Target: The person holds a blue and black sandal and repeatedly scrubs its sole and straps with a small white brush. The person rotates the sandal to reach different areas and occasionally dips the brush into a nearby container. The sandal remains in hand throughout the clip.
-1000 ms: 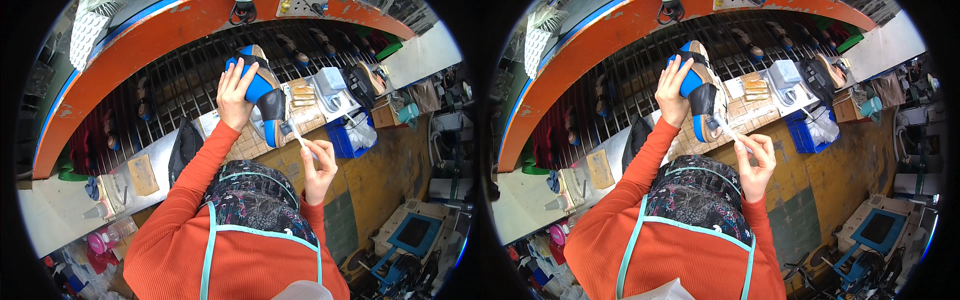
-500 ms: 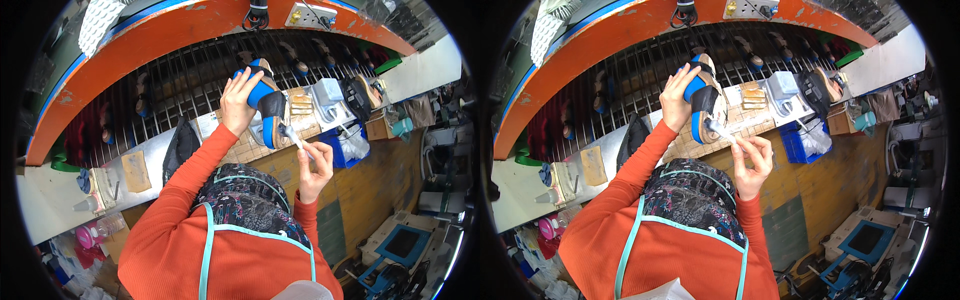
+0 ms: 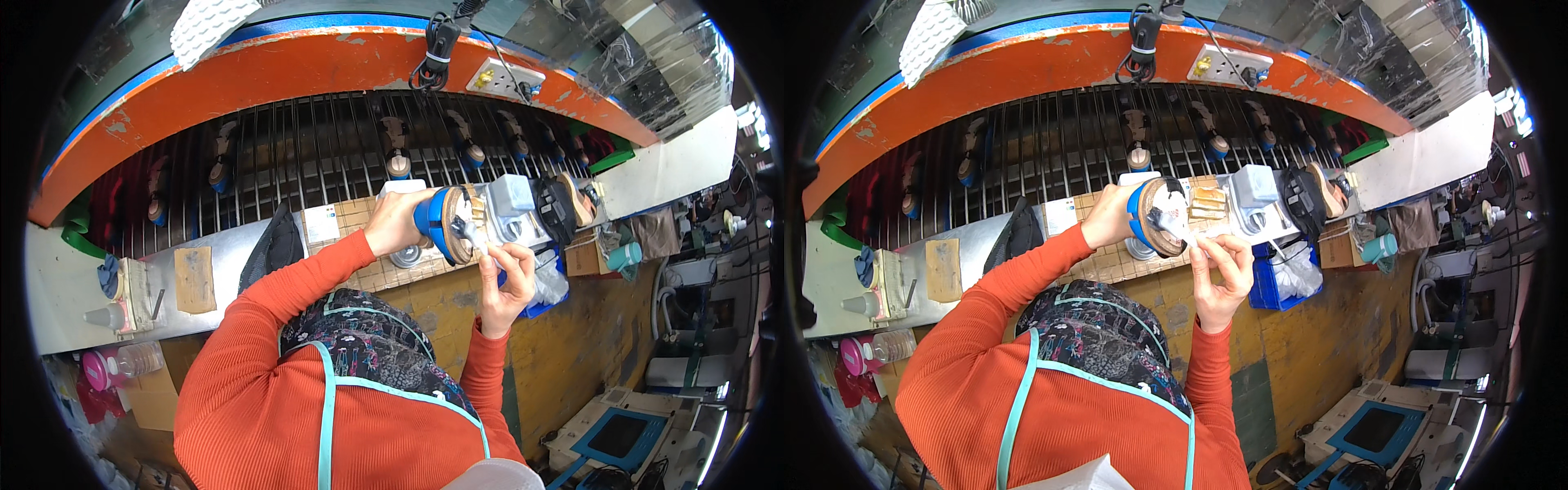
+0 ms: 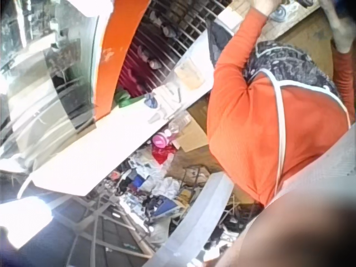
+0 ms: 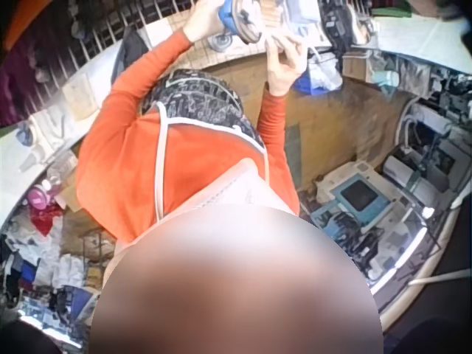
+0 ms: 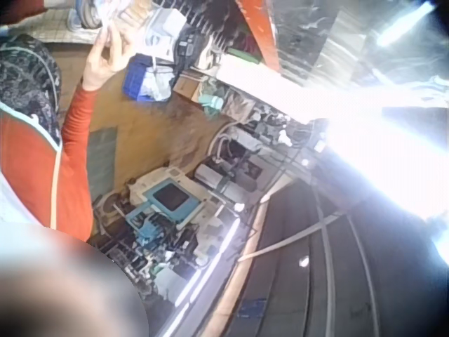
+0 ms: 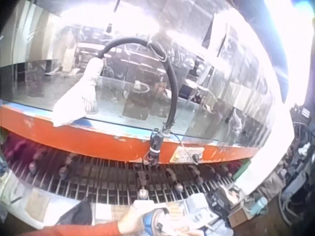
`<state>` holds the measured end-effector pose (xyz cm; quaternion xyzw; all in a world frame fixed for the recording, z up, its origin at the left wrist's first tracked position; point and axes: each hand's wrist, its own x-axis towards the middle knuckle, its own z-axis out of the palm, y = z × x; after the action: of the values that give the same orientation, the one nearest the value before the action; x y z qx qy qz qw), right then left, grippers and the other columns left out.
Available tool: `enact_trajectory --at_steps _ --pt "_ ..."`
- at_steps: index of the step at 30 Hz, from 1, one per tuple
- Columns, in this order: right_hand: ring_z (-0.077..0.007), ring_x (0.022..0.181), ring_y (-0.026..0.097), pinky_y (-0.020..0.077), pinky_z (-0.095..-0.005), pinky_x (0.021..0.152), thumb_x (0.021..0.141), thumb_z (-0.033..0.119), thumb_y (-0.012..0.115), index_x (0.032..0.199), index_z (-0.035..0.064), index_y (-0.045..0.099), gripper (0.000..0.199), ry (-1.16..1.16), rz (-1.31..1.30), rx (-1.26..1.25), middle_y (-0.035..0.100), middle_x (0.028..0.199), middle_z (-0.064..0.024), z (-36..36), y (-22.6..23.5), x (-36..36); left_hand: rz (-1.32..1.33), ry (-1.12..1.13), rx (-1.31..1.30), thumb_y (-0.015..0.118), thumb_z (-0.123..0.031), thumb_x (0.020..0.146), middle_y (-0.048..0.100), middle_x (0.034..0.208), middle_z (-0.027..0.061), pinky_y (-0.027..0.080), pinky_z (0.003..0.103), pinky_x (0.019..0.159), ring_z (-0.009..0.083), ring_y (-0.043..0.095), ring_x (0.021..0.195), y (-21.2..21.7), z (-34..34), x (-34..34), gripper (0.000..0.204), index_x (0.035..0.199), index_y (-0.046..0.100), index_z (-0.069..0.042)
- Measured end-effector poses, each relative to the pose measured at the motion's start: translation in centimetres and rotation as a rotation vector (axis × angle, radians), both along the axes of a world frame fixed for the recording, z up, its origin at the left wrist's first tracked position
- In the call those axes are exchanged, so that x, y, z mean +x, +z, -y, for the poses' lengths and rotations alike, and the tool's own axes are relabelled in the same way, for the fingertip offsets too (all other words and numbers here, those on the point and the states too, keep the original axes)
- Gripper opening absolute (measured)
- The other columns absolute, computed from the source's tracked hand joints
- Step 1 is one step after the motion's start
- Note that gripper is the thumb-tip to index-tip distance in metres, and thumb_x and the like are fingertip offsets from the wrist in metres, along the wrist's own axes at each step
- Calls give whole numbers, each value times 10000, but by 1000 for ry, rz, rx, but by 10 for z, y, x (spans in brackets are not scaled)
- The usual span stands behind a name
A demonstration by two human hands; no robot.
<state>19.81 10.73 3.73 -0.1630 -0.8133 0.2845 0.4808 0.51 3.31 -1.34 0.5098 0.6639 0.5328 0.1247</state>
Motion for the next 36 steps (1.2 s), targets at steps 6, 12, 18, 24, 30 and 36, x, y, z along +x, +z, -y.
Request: enact_trajectory --at_steps 6,12,18,24,30,36 --pt "-111 748 534 459 -206 600 785 -3 747 961 7 717 179 110 -5 -15 555 959 -54 -15 6 -6 64 -238 -331 888 -139 469 713 931 151 515 371 834 305 683 889 3 5 -5 666 1094 676 -51" --pt "-109 735 547 456 -210 604 793 4 740 956 -6 711 166 179 3 -36 555 960 -60 -23 6 -11 446 -567 -354 893 -105 490 708 1007 129 517 315 864 228 675 918 0 6 -3 668 1101 649 12" --pt "-111 739 548 448 -209 604 787 4 744 948 -7 714 164 228 3 -43 559 952 -59 -26 1 -9 652 -834 -447 831 53 562 684 1094 92 503 312 887 159 625 1005 7 15 -1 658 1184 629 -18" --pt "-119 763 562 453 -214 609 775 -18 746 948 -6 715 176 256 33 -26 563 967 -69 -30 -3 -4 789 -936 -542 845 71 553 681 1105 113 501 323 913 185 621 1056 10 18 6 663 1173 627 -17" --pt "-131 795 603 507 -235 636 773 -13 750 942 6 719 172 294 89 -71 567 992 -76 -38 0 5 900 -999 -570 831 102 573 671 1140 135 503 352 937 225 614 1101 6 18 7 646 1174 625 -12" --pt "-150 806 596 497 -257 668 734 13 773 915 29 731 187 454 218 -21 596 991 -89 -65 19 5 1031 -1162 -612 830 120 565 662 1162 142 501 372 946 241 604 1128 -5 15 11 689 1204 609 -15"
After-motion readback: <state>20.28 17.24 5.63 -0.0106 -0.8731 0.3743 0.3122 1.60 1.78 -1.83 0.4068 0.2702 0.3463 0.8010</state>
